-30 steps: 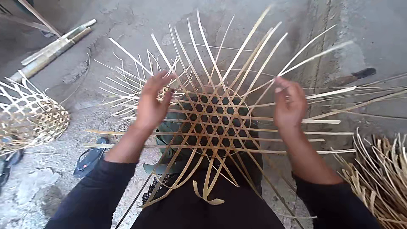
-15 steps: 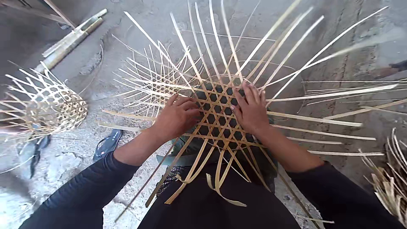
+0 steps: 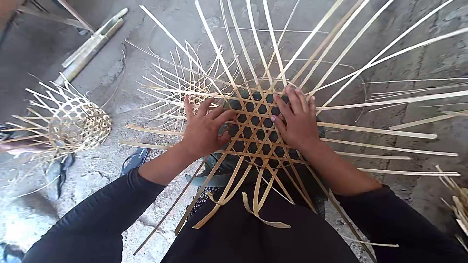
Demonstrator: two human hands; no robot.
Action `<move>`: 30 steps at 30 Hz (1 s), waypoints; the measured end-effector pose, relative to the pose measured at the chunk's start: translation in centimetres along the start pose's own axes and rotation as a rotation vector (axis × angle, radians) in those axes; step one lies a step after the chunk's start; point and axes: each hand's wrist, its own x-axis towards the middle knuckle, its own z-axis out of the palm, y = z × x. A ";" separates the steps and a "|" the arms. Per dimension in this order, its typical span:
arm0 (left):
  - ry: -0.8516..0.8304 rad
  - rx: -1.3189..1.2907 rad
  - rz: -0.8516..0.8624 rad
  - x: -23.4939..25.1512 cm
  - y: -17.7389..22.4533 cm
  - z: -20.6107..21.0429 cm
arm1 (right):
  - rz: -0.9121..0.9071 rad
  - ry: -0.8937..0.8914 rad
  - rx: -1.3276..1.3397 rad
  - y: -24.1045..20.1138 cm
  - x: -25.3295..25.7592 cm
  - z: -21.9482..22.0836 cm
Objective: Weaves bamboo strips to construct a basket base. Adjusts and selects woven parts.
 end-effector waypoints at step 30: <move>0.196 -0.067 -0.402 5.7 1.6 0.2 | 0.156 0.095 0.078 1.3 6.1 -3.9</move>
